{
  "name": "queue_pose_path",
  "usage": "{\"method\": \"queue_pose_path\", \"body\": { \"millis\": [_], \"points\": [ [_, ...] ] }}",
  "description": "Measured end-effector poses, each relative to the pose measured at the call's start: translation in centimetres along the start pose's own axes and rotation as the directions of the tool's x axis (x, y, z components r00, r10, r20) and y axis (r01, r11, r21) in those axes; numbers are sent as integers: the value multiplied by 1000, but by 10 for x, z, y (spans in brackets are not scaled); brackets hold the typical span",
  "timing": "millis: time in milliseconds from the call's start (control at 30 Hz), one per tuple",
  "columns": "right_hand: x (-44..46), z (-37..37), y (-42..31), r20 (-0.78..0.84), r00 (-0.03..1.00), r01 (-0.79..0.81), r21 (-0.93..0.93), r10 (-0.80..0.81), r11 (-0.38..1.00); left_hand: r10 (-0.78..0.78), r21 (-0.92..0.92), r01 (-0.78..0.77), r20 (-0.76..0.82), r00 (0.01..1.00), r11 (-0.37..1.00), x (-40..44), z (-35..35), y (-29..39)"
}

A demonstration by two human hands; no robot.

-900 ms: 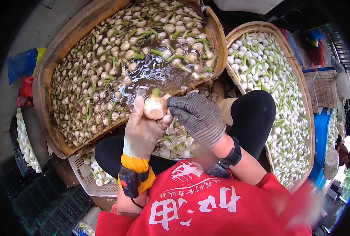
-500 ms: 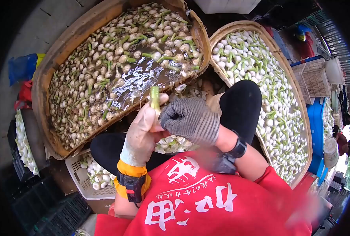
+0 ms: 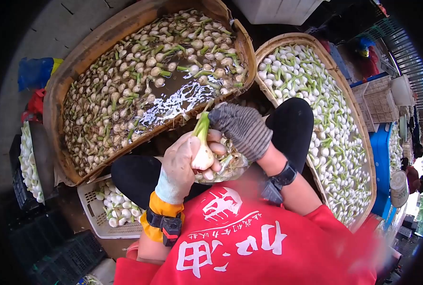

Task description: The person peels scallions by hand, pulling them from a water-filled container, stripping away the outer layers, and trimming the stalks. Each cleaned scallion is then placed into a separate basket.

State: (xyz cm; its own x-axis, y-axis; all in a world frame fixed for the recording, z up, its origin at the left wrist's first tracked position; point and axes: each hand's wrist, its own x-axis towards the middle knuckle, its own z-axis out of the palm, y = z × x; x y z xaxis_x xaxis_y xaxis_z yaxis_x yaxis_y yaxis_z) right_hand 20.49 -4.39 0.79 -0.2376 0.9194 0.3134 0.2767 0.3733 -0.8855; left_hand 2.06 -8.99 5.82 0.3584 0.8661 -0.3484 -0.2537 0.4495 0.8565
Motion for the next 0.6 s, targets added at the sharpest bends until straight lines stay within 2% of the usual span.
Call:
{"method": "queue_pose_path", "body": {
  "millis": [67, 100, 133, 167, 267, 333, 367, 400, 433, 500, 533, 567, 600],
  "points": [
    [9, -8, -39, 203, 970, -65, -306, 131, 950, 32, 50, -36, 84, 996, 998, 2, -6, -5],
    [11, -4, -44, 199, 971, -68, -304, 133, 950, 21, 97, -30, 91, 996, 995, 2, -8, -2],
    [14, 2, -48, 120, 963, -186, -344, 240, 920, 16, 99, -25, 94, 995, 995, 7, -15, -10],
    [16, 6, -50, 40, 940, -301, -375, 340, 877, 261, 390, -299, 149, 954, 871, 15, -25, -24],
    [9, 18, -45, 9, 962, -253, -347, 273, 903, 17, 25, -15, -71, 997, 1000, 28, -20, -30],
    [2, 18, -36, 36, 970, -210, -369, 240, 905, 61, 105, -50, -108, 992, 993, 35, -34, -42],
    [-3, 18, -28, 34, 967, -237, -252, 253, 938, 102, 255, -62, -149, 984, 965, 37, -44, -50],
    [-6, 16, -23, 34, 963, -260, -131, 267, 957, 101, 254, -59, -154, 983, 965, 38, -54, -52],
    [-6, 5, -33, 127, 915, -394, 69, 383, 917, 108, 122, -86, -189, 976, 989, 38, -63, -53],
    [-10, -10, -39, -94, 943, -314, 56, 318, 948, 119, -145, -159, -253, 960, 977, 38, -68, -44],
    [-8, -26, -33, -238, 949, -242, -130, 206, 962, 169, -175, -207, -212, 963, 963, 38, -76, -42],
    [-5, -41, -34, -413, 876, -343, -166, 251, 925, 149, -95, -173, -220, 964, 980, 36, -78, -40],
    [-2, -61, -29, -536, 825, -378, -285, 181, 881, 133, -11, -140, -235, 963, 990, 33, -79, -34]
  ]
}}
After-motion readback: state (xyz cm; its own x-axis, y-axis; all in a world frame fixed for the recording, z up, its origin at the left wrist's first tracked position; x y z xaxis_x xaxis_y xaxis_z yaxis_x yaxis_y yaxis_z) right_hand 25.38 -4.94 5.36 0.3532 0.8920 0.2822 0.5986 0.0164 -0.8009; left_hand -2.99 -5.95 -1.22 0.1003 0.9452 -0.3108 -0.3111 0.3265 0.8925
